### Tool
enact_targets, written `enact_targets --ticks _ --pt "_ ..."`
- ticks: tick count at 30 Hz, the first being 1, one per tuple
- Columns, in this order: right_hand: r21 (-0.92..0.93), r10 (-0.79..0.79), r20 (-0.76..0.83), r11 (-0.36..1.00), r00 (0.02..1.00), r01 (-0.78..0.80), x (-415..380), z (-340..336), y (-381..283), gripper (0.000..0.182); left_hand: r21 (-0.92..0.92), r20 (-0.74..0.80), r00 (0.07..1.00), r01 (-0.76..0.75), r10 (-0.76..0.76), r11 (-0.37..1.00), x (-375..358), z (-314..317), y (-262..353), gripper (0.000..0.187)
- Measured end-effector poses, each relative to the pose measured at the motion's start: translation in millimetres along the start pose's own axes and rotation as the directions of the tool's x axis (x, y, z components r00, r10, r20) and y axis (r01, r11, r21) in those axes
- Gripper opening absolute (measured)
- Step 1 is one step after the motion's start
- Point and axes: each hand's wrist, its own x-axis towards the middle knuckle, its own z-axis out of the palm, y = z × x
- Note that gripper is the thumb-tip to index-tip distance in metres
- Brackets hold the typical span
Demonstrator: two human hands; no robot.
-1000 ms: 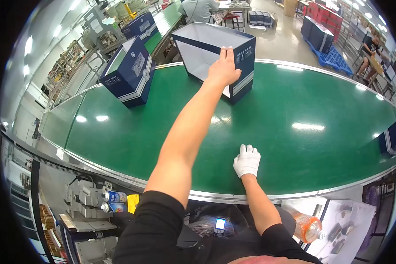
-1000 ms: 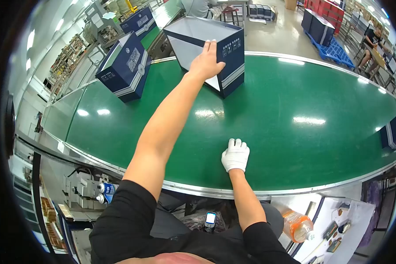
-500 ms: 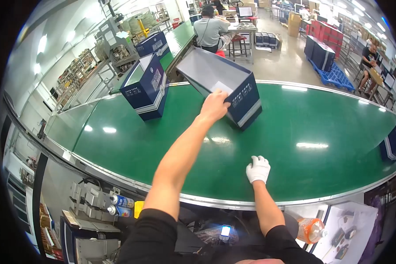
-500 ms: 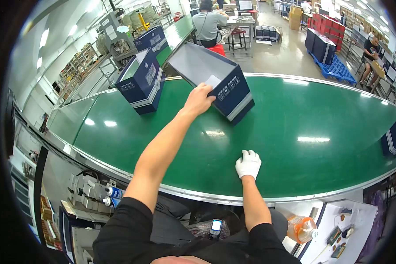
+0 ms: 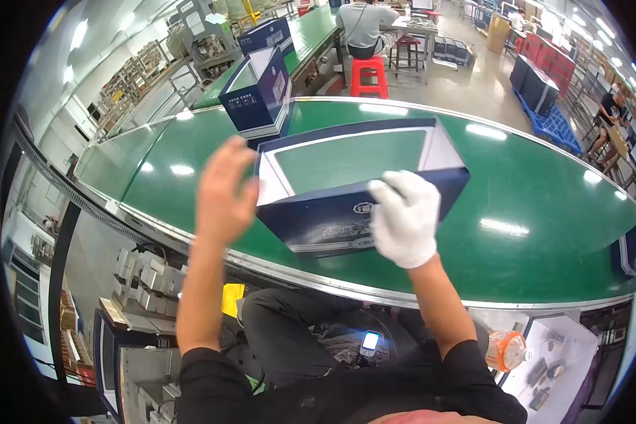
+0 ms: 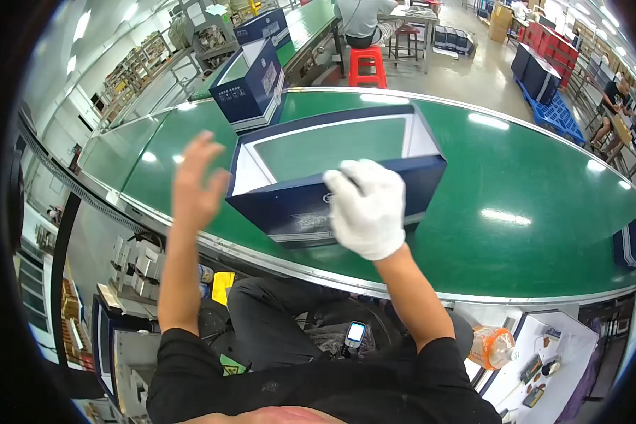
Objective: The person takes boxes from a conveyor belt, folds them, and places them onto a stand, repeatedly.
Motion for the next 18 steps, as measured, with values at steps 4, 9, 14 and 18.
enact_targets --ticks 4,9,14,18 --pt "-0.184 -0.155 -0.013 0.971 0.988 0.15 -7 40 -14 0.034 0.098 0.118 0.982 -0.16 0.148 0.982 -39 65 78 0.049" --pt "-0.254 -0.171 0.092 0.949 0.981 0.189 -29 49 5 0.026 0.157 -0.046 0.997 -0.049 0.057 0.986 -43 108 92 0.032" --pt "-0.379 -0.123 0.262 0.899 0.957 0.22 -30 7 43 0.019 0.2 0.041 0.995 -0.094 0.087 0.975 -34 104 80 0.027" --pt "-0.428 -0.051 0.189 0.895 0.981 0.129 -44 -33 80 0.015 0.271 -0.022 1.0 -0.016 0.023 0.962 -38 88 42 0.04"
